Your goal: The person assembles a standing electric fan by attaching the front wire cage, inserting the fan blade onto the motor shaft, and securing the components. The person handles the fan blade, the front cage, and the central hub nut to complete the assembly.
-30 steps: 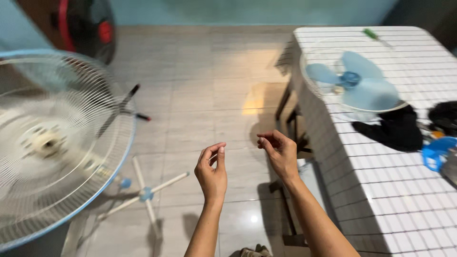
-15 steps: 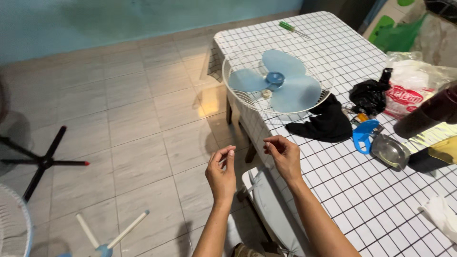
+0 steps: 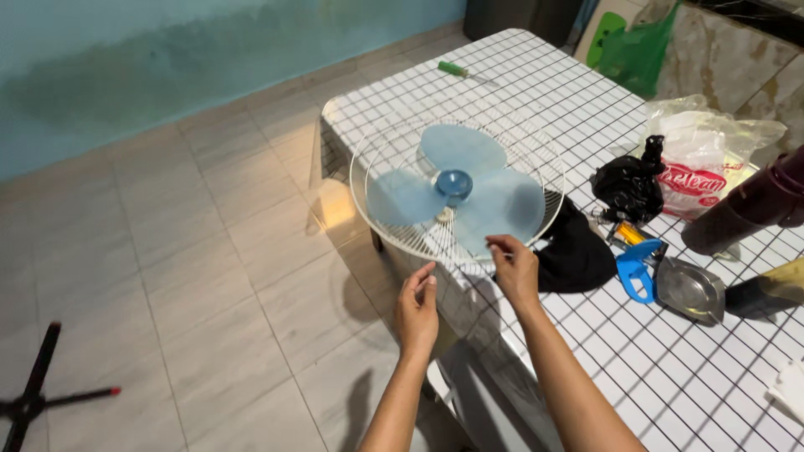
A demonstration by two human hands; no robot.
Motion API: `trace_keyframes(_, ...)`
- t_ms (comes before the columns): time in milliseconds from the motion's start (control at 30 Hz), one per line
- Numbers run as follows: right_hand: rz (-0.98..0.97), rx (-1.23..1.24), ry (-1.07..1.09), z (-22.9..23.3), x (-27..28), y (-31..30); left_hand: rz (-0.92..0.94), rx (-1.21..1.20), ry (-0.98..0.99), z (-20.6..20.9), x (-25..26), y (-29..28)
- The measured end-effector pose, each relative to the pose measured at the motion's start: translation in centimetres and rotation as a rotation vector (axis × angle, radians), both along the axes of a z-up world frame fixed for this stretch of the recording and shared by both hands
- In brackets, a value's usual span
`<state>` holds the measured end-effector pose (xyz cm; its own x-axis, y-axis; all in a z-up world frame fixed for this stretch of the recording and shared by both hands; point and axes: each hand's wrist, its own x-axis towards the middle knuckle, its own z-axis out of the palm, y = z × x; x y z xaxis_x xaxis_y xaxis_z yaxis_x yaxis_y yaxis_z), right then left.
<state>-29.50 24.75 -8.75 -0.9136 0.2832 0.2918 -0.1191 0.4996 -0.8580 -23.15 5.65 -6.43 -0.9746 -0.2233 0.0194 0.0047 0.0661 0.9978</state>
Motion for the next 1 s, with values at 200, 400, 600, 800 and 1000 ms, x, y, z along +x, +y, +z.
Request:
trace_keyframes(200,-0.223,0.632,0.100,-5.7,-11.6,7.7,-0.129,0.096,-0.048,-2.7,-6.2,0.4)
trace_keyframes(400,-0.301,0.678,-0.209,-6.3,-17.2,11.5,-0.167,0.170,-0.112,-5.2,-9.8,-0.5)
trace_keyframes(600,-0.362,0.544,-0.300,-6.4,-18.2,12.0,-0.208,0.145,-0.185,-7.3,-12.8,0.1)
trace_keyframes(800,-0.208,-0.479,-0.224,-4.6,-17.4,12.1,-0.244,0.138,-0.286,-8.0,-14.7,1.0)
trace_keyframes(1000,-0.151,-0.598,-0.064,0.7,-13.8,11.2,-0.211,0.194,-0.164,-6.7,-15.3,0.3)
